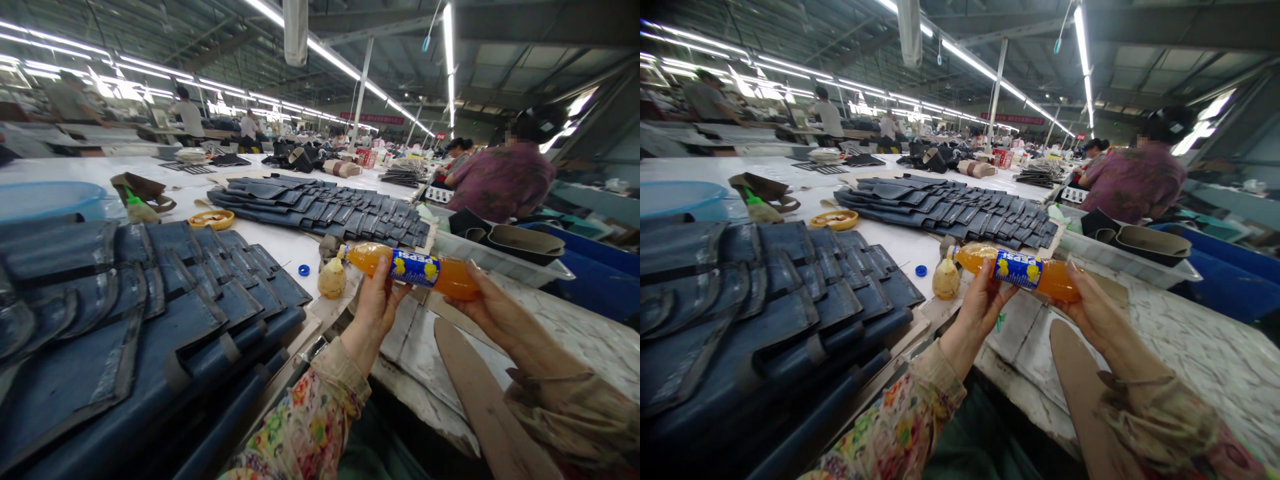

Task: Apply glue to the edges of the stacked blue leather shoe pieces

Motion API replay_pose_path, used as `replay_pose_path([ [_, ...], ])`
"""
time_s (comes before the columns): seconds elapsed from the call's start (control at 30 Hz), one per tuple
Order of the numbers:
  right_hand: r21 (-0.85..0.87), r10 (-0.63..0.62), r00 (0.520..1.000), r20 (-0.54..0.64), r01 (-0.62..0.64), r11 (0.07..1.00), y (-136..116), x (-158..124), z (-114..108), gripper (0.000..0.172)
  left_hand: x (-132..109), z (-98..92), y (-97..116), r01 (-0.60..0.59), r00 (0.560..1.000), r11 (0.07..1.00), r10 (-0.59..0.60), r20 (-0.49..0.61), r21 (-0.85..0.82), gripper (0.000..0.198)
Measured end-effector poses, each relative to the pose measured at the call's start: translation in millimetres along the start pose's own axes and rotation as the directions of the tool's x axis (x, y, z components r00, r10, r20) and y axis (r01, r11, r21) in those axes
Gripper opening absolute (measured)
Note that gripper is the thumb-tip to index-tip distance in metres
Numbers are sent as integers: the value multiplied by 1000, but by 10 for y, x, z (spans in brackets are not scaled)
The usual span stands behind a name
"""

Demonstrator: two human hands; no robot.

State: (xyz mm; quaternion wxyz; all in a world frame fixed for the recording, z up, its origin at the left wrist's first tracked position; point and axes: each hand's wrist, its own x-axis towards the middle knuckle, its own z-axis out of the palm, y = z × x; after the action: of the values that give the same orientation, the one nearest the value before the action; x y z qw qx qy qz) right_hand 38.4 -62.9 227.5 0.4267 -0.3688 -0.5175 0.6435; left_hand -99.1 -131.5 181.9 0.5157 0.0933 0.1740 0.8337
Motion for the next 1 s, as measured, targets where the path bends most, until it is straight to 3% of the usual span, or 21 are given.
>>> replay_pose_path([
  [1.0,87,74,995,-68,-68,994,120,19,14,24,8,-37,21,19,1000,996,-18,-8,90,43],
])
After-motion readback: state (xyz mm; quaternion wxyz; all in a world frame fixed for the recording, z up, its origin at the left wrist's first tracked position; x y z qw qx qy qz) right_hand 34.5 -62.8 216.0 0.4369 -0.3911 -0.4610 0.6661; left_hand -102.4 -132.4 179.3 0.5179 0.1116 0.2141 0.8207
